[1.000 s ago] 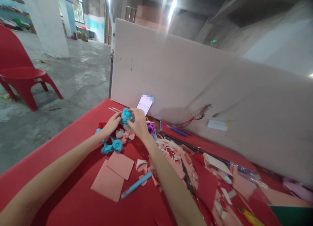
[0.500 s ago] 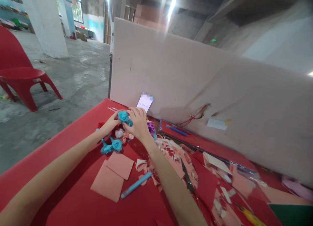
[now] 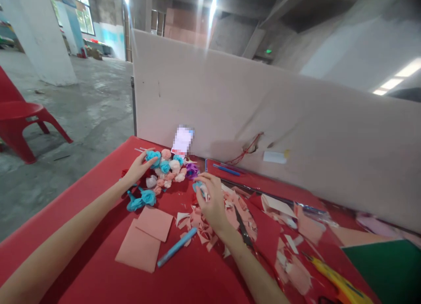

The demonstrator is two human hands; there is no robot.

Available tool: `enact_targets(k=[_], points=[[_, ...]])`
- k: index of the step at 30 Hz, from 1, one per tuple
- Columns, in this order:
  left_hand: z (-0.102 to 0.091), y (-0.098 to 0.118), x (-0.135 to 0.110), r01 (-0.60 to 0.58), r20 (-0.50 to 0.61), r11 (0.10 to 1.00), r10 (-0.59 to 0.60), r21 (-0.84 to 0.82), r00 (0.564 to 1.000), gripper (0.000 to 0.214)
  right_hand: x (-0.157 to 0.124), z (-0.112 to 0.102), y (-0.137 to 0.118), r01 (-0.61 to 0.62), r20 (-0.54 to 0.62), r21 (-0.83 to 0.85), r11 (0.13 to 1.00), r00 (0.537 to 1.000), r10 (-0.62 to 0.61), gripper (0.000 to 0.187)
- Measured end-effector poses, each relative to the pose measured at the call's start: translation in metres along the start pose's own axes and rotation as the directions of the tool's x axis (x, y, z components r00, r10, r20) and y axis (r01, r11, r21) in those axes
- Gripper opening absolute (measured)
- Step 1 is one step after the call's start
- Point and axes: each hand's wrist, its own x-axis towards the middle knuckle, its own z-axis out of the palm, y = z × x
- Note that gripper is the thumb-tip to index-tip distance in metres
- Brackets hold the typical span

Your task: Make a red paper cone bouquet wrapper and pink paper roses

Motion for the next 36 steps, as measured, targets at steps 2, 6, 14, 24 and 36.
enact_targets(k=[2,6,14,24,36], points=[[-0.002,0.004,0.0,-0.025,-0.002,0.999,0.025,0.039,1.0,0.053,-0.013,-0.01,-0.003,-0.012,0.006,0.022,1.0,1.0,0.011,0.019],[-0.003,0.009,0.003,-0.081,0.004,0.991,0.081,0.111,0.997,0.047,-0.034,-0.023,-0.008,-0.057,0.051,0.084,0.995,0.997,0.053,0.016],[-0.003,0.008,0.004,-0.072,-0.061,0.981,0.084,0.182,0.995,0.051,-0.062,-0.043,-0.017,-0.135,0.101,0.163,0.977,0.988,0.12,0.017],[-0.015,0.005,-0.015,-0.016,-0.073,0.99,0.026,0.143,0.997,0.048,-0.164,-0.026,-0.052,0.07,0.22,0.248,0.966,0.967,-0.127,0.029],[0.0,0.04,0.006,-0.026,-0.146,0.985,0.052,0.171,0.988,0.036,-0.177,-0.024,-0.051,-0.035,0.48,0.28,0.959,0.871,-0.108,0.026]])
